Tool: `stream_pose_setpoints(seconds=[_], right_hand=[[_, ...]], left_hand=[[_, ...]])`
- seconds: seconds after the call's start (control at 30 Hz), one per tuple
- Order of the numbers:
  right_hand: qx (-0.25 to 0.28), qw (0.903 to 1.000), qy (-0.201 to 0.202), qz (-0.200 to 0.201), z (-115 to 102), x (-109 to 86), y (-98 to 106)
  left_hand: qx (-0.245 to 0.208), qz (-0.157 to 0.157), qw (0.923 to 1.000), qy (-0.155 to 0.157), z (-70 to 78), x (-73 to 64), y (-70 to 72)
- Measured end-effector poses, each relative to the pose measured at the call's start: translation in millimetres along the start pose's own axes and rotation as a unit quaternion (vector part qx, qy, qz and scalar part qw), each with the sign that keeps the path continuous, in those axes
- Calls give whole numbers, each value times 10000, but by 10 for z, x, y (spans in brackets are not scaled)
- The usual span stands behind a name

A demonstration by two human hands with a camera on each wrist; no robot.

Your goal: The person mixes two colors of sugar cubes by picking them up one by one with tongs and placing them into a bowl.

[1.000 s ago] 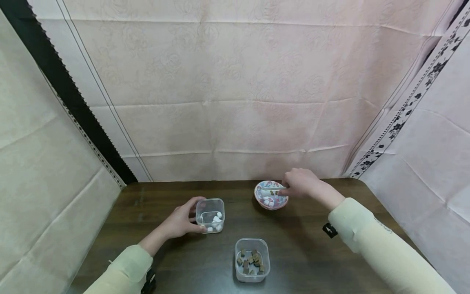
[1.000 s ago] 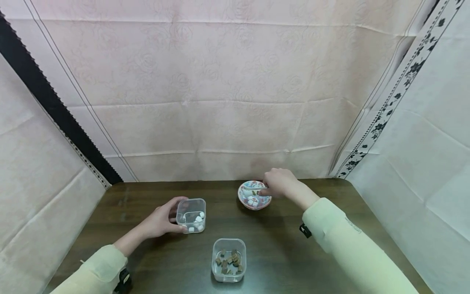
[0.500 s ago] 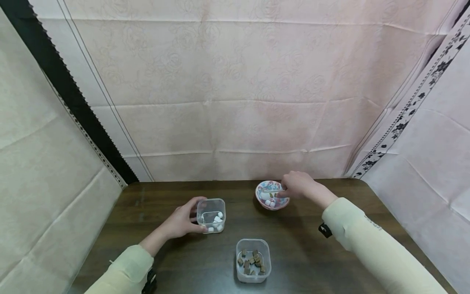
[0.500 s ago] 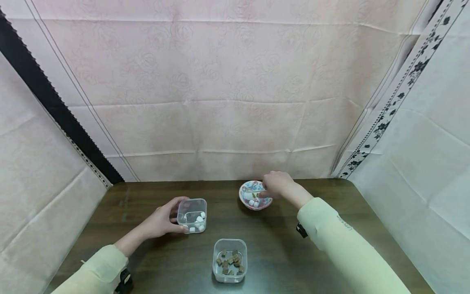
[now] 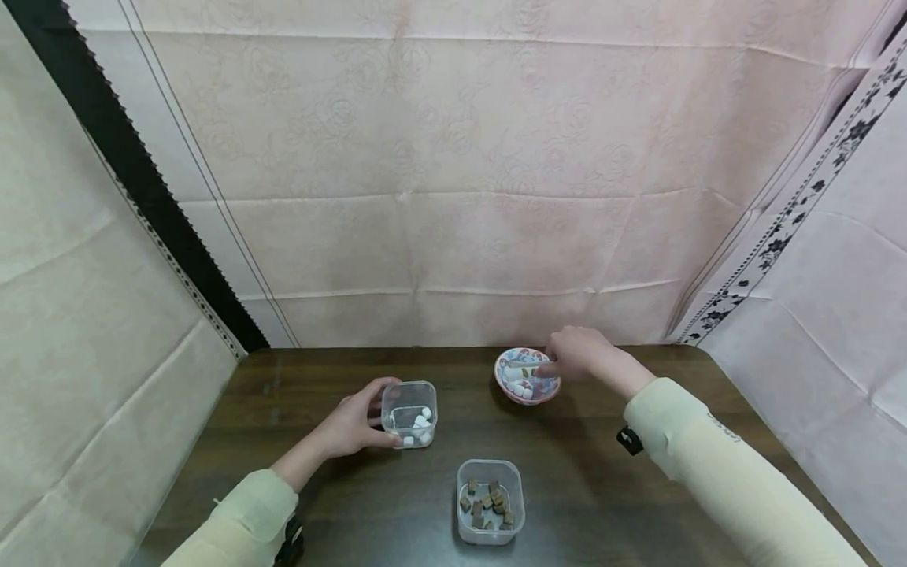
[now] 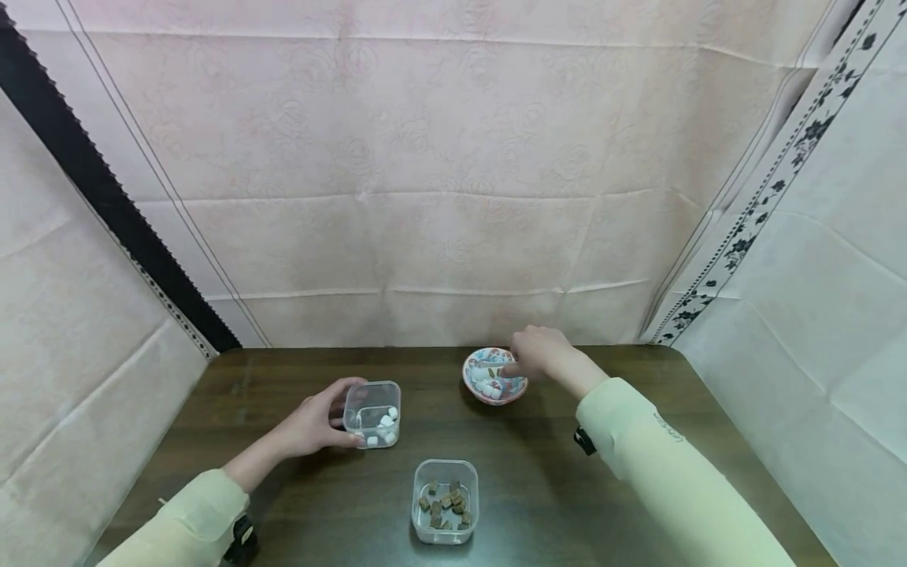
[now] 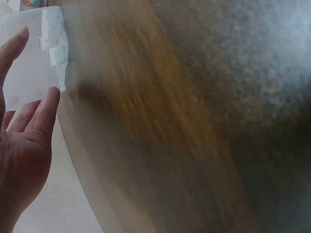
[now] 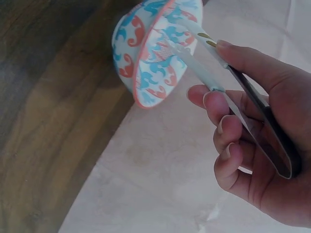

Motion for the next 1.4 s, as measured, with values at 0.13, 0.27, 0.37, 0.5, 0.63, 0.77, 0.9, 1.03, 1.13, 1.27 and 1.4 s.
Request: stream_pose_setpoints(seconds=[0.13,0.27,0.37,0.5,0.63,0.77,0.9,1.03,1.13,1.27,1.4], right_hand=[[12,10000,-29,88,2,-37,103],[14,9994,48,333,-56,-79,251],[69,9988,152,469,-139,-108,374],[138,9978,361,536,-278,-125,514],[177,9961,596,631,-408,-112,596],[208,9935,843,740,-546,-85,651],[155,9897,1177,800,-707,-34,683],[103,9850,1545,767,-876,47,696],[-4,9840,1651,671,-1005,107,719],[-282,9826,1710,665,-1151,173,736],[-501,9795,1825,687,-1264,231,733]], left_hand=[[-19,-54,9999,-124,35,-8,-6],[-46,-81,9997,-207,54,-13,-6],[-62,-78,9997,-219,51,-16,-3],[-87,-96,9996,-236,46,-16,2],[-124,-108,9996,-245,43,-16,5],[-153,-118,9995,-250,37,-17,5],[-165,-120,9994,-265,38,-20,4],[-105,-107,9996,-241,36,-18,7],[-91,-96,9997,-212,34,-16,12],[-59,-96,9998,-170,34,-14,14],[28,-45,10000,-36,26,-4,10]])
Point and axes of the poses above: each hand's wrist, its own x-axis towards the middle knuckle, its own y-axis out of the back of the hand, z = x × y, the point moved 3 cm from there along x, towards the middle knuckle, and after that the axes turned 14 degrees about -x, right-handed, at the moved point
